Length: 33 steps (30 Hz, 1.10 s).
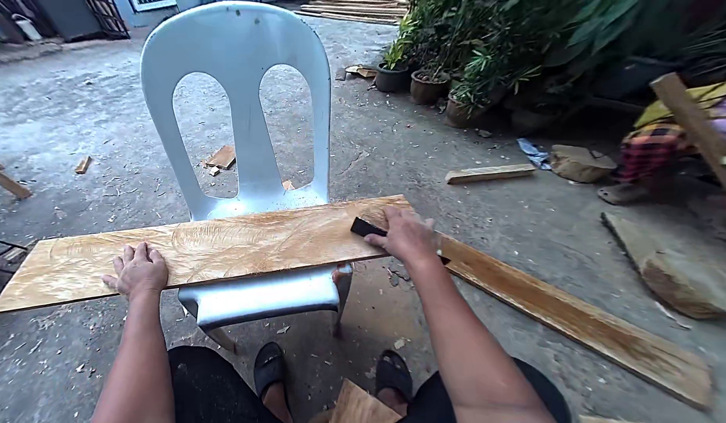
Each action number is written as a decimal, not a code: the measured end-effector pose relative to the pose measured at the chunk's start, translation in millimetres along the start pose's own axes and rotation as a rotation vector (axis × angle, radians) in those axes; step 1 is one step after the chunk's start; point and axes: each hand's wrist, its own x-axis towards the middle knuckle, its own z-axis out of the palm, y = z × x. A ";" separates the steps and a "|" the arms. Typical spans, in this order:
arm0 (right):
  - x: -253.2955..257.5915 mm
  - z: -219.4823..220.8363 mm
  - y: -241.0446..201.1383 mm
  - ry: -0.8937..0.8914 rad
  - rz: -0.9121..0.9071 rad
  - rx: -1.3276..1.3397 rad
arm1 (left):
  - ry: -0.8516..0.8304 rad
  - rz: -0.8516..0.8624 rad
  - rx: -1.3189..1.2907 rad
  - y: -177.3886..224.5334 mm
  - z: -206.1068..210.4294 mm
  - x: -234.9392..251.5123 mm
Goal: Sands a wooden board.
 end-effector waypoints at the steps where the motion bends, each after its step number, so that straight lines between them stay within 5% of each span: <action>1: -5.4 2.5 -19.5 -0.026 -0.054 0.011 | -0.003 -0.002 0.010 0.5 0.3 -0.8; 6: -28.4 25.4 -118.8 -0.106 -0.420 0.025 | -0.006 0.006 0.023 -0.5 -1.8 -0.4; 9: -28.4 27.4 -130.1 -0.148 -0.496 -0.025 | -0.011 0.035 0.022 -7.4 -2.2 0.1; 12: -23.1 17.2 -95.9 -0.141 -0.457 -0.050 | -0.018 0.056 0.029 -10.3 -4.6 2.7; 18: 2.5 -1.9 55.2 0.025 -0.066 -0.050 | -0.026 0.032 0.046 -5.5 -6.8 2.2; 21: 5.8 -7.7 78.1 0.039 -0.007 -0.052 | -0.020 0.007 0.061 -4.2 -2.6 5.0; 24: -1.0 0.7 36.8 0.050 -0.160 -0.025 | -0.008 0.010 0.064 -5.8 -1.5 7.1; 30: -31.4 36.5 -131.5 0.000 -0.632 0.046 | -0.005 0.021 0.066 -13.6 -2.1 12.1; 33: -33.8 24.8 -148.5 -0.174 -0.650 0.002 | -0.018 0.030 0.052 -23.2 -0.1 17.3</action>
